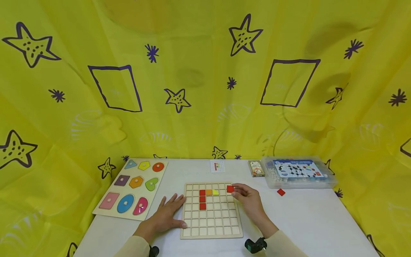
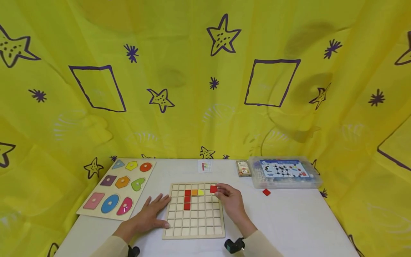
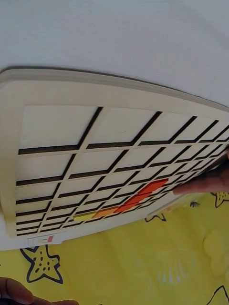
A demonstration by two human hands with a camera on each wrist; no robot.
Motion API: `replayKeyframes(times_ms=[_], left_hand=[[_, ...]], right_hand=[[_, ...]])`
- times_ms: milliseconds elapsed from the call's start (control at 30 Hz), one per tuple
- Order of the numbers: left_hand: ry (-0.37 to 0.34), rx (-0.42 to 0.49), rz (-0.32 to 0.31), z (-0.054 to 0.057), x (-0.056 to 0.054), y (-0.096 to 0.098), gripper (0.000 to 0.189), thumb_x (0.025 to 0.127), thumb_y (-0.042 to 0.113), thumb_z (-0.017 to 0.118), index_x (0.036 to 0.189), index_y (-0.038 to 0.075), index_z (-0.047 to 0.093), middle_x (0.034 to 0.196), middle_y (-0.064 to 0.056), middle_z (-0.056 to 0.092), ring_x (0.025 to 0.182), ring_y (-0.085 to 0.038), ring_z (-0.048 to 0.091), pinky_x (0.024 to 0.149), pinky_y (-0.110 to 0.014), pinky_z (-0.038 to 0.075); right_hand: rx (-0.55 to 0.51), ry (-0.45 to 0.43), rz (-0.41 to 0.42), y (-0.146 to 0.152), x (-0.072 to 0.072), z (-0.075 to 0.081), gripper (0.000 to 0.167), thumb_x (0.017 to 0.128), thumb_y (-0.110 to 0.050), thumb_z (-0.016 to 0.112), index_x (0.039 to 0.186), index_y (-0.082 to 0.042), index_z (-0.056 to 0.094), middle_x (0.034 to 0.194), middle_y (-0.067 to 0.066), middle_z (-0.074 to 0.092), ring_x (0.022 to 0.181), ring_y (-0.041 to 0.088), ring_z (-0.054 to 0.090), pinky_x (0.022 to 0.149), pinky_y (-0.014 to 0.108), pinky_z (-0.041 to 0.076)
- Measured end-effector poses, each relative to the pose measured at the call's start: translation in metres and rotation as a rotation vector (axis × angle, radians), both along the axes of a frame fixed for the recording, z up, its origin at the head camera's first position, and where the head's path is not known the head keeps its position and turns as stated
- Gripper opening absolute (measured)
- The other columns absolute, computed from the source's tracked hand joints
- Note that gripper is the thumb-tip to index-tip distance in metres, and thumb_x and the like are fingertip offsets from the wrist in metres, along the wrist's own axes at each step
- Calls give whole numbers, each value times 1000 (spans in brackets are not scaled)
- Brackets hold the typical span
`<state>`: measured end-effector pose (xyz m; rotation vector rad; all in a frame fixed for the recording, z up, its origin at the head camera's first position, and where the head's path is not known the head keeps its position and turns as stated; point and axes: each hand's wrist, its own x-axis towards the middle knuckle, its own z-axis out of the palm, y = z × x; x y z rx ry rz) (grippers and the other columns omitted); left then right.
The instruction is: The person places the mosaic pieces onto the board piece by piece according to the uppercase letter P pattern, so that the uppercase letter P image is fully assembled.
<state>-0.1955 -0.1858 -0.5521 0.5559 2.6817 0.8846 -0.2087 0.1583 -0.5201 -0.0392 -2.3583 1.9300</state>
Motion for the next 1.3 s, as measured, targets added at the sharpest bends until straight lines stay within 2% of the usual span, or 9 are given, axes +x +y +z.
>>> replayKeyframes(times_ms=[333,733,1100,1300], left_hand=[[-7,12,-2,1,0,0,105,79,48,88,162,6,40,171,-14,36,162,-44,15,128,-70,-5],[-6,5,0,2,0,1,104,79,49,88,162,7,41,170,-14,36,162,-43,16,128,-71,-3],[-20,0,11,2,1,2,105,79,50,88,162,8,40,171,-13,36,163,-42,15,129,-69,-4],[-11,-8,8,2,0,1,106,78,51,88,162,8,41,171,-13,36,163,-42,16,129,-69,-3]], right_hand=[[5,1,32,-24,4,-4,28,94,-1,76,122,0,76,99,10,74,86,10,64,72,19,57],[-11,-1,103,-46,5,-13,25,95,-2,76,120,-3,77,100,9,75,90,13,65,73,14,56],[74,7,222,-65,12,-25,21,94,0,76,115,-1,77,98,9,75,90,14,66,71,15,57],[153,32,250,-72,18,-28,20,91,1,77,110,-2,78,96,8,75,86,13,63,69,17,54]])
